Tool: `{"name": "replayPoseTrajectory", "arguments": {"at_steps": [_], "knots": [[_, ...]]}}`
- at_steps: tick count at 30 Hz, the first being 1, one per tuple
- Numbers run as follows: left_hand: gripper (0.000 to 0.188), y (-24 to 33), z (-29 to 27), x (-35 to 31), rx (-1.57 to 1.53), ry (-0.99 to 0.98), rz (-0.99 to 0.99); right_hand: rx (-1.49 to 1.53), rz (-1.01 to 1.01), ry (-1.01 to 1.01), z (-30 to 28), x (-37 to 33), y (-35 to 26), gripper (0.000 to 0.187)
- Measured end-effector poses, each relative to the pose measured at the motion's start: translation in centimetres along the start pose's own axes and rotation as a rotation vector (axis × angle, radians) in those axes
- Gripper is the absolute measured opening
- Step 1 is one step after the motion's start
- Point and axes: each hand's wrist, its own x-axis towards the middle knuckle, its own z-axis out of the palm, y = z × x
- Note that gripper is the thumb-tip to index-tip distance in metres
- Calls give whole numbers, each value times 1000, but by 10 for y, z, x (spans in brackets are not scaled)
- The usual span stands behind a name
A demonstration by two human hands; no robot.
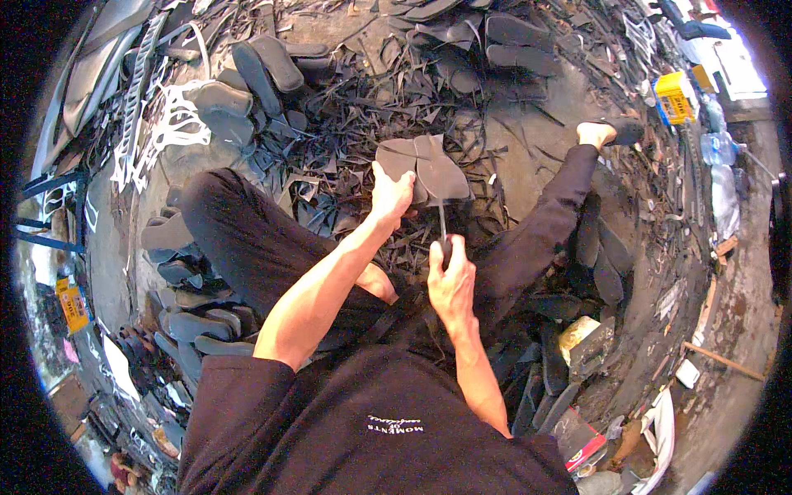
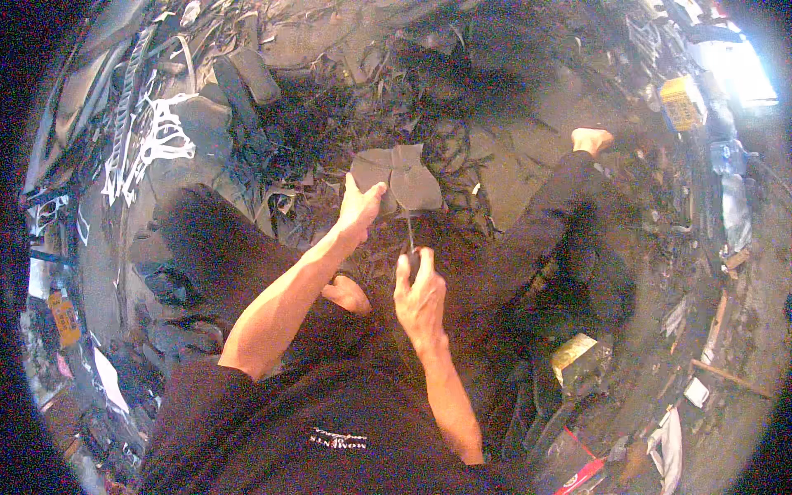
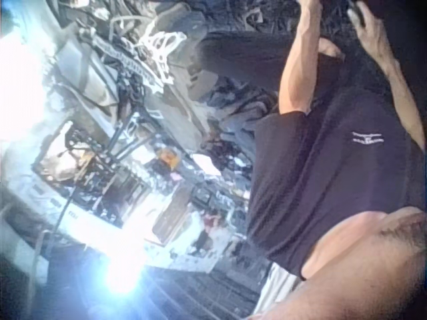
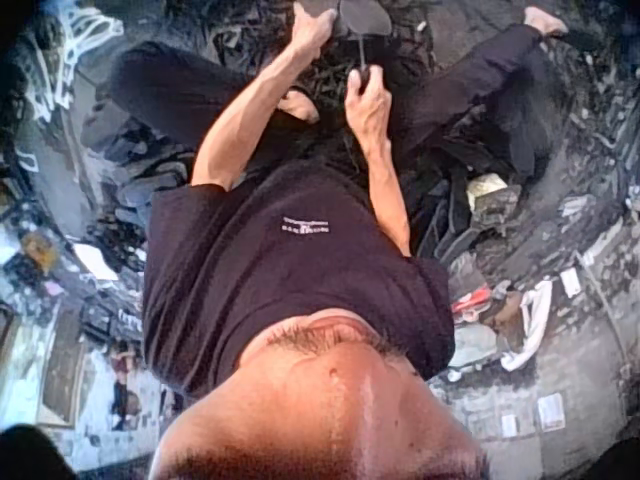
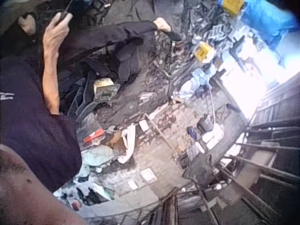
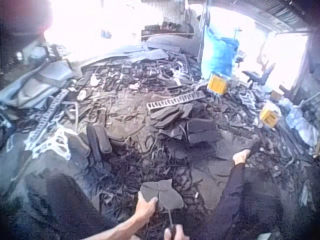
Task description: The person sits on the floor and uses a knife to trim and cut black rubber pieces into smaller strips. They repeatedly pick up pieces, cut them, and place the cut pieces aside.
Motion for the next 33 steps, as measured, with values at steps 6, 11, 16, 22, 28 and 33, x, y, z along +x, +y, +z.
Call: {"name": "replayPoseTrajectory", "arguments": {"at_steps": [6, 11, 16, 22, 28, 33], "knots": [[93, 5, -6, 1, -108, -17, 4, 41, 168, -168, -17, -26, -8, 32], [76, -8, 1, 15, -145, -16, -24, 14, 117, -82, 0, -23, 3, 34], [66, 15, -2, -10, -87, -46, -41, -1, 72, -171, 24, 21, 28, 46], [70, 20, -15, -4, -124, -152, -148, -26, 18, -203, 41, 61, 27, 38], [77, 15, -6, 0, -137, -119, -144, -178, 77, -248, 84, 94, 41, 24], [75, 29, -4, -9, -191, -149, -159, -151, 34, -17, 136, 111, 89, 55]]}}
